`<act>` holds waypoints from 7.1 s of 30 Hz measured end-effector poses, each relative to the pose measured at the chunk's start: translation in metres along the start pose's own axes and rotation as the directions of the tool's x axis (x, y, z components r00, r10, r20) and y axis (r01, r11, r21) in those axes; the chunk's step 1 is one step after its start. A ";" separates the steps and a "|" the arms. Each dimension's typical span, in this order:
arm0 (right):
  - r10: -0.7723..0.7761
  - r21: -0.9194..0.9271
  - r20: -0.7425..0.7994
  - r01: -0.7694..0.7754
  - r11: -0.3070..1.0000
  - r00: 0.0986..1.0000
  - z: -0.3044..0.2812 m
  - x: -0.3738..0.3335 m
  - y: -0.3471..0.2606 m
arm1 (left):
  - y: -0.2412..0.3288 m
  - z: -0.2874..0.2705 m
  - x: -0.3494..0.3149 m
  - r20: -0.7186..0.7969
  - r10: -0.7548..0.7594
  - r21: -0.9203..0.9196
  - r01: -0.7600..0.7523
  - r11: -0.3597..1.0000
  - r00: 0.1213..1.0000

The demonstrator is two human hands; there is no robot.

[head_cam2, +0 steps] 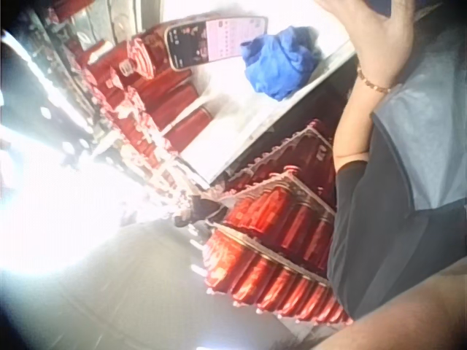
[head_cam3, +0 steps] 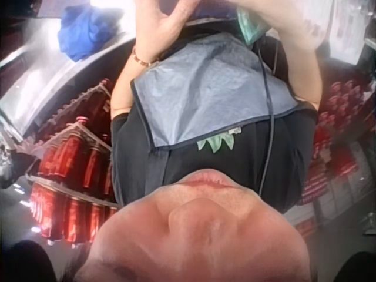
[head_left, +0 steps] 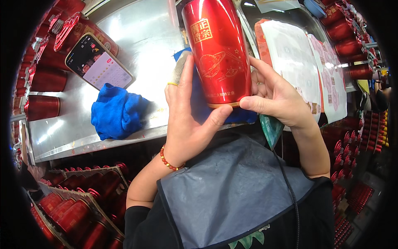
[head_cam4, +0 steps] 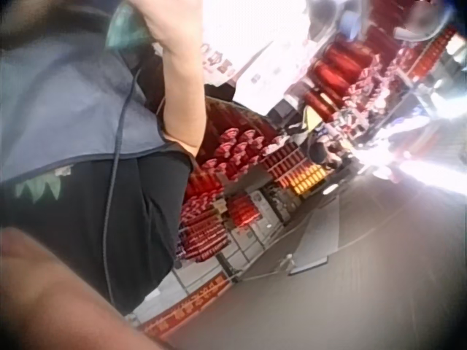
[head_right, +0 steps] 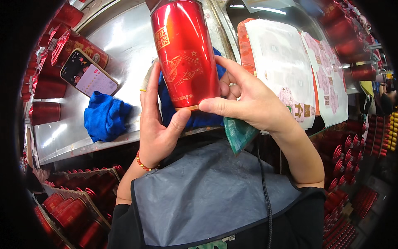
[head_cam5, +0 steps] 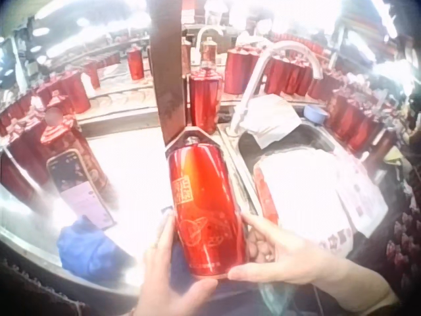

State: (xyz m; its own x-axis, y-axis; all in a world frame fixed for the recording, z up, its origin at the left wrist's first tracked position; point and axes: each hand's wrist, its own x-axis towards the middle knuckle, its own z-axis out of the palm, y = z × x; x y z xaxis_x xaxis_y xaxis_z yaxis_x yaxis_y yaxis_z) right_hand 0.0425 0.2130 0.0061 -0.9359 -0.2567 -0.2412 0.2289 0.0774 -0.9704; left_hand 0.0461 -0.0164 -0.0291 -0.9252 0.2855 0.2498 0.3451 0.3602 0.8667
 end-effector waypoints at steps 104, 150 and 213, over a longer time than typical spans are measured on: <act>0.014 -0.108 0.078 -0.006 0.994 0.997 -0.013 0.006 -0.007 | 0.004 0.016 -0.004 -0.053 -0.127 -0.344 0.101 0.933 0.991; -0.070 -0.347 0.070 0.090 0.933 0.995 -0.066 0.047 -0.016 | -0.014 0.004 -0.031 -0.181 0.455 0.262 -0.403 0.877 0.872; -0.022 -0.194 0.105 0.042 0.980 0.994 -0.041 0.134 -0.024 | 0.022 -0.011 -0.015 0.089 0.563 0.416 -0.544 0.729 0.822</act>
State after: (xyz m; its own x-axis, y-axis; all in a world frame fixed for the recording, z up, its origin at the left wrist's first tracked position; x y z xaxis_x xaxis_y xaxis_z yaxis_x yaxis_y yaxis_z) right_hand -0.0988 0.2161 -0.0026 -0.9075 -0.3577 -0.2202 0.1333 0.2520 -0.9585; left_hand 0.0662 -0.0222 -0.0088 -0.5522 0.5166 0.6544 0.8203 0.4768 0.3158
